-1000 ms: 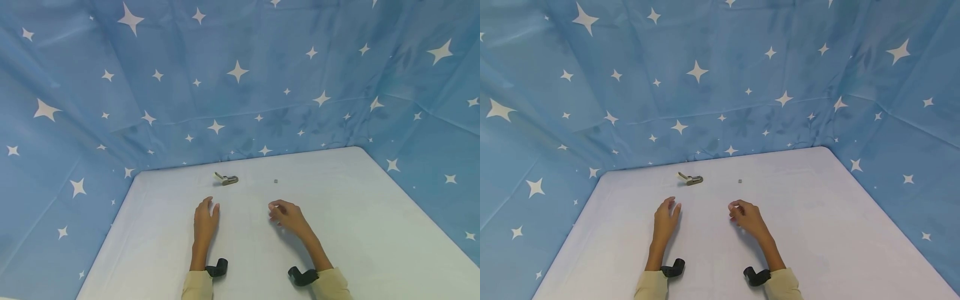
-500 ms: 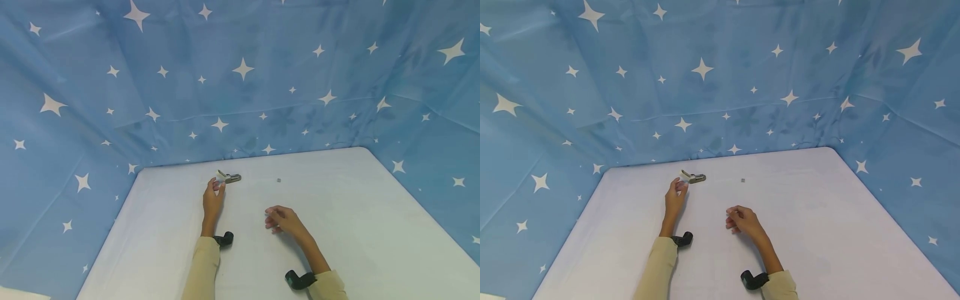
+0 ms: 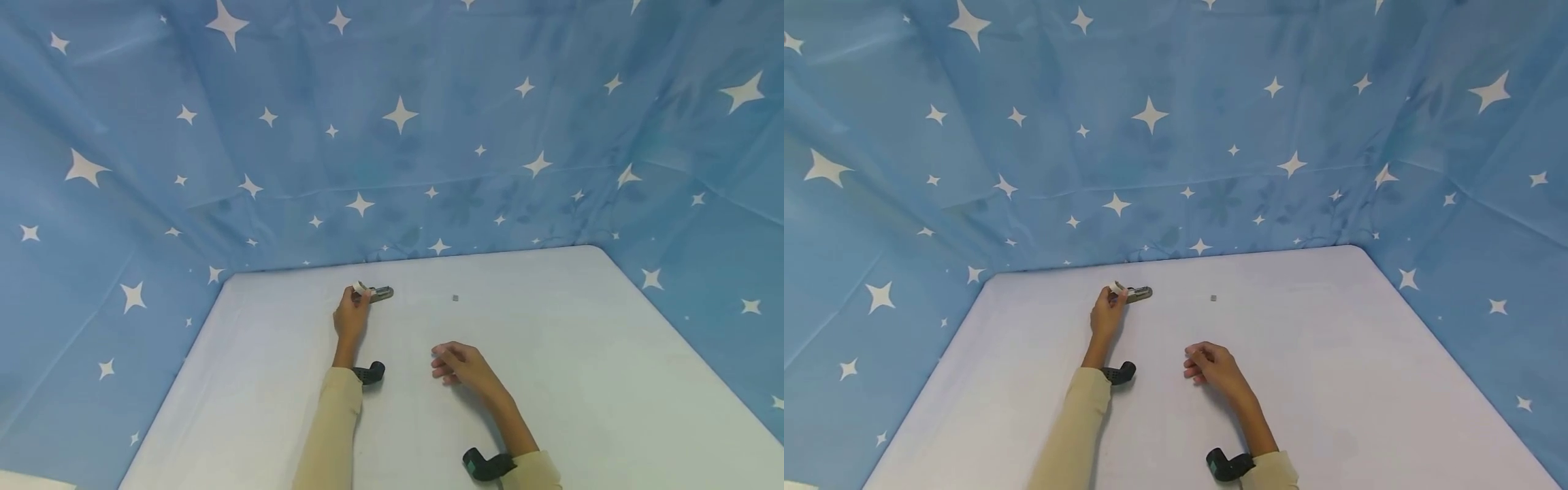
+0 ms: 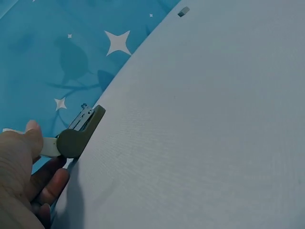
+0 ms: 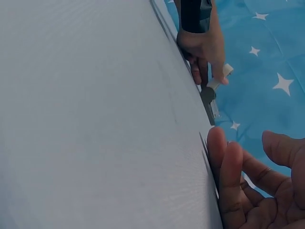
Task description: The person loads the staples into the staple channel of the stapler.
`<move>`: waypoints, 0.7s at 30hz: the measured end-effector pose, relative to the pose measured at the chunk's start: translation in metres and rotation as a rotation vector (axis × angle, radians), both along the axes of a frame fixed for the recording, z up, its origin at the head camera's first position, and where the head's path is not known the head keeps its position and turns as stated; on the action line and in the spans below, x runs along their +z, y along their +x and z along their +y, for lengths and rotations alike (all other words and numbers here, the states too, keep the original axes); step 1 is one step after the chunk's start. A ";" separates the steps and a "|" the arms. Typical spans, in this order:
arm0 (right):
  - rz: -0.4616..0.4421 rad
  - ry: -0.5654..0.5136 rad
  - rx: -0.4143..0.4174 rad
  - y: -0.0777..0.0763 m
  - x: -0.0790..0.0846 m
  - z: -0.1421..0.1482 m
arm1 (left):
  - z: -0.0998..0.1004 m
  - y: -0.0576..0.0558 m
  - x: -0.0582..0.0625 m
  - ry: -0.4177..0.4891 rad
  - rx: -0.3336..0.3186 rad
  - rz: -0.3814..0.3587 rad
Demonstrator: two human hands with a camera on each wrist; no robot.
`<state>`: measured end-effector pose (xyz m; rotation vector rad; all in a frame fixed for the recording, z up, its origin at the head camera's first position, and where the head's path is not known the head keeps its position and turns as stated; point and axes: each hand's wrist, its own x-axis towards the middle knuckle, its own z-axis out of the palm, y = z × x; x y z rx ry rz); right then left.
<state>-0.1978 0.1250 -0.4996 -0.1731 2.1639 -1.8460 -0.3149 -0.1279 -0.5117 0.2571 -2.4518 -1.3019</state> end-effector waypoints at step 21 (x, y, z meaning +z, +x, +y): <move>-0.045 -0.012 -0.046 -0.004 0.000 0.002 | 0.010 0.037 -0.004 0.142 -0.523 -0.042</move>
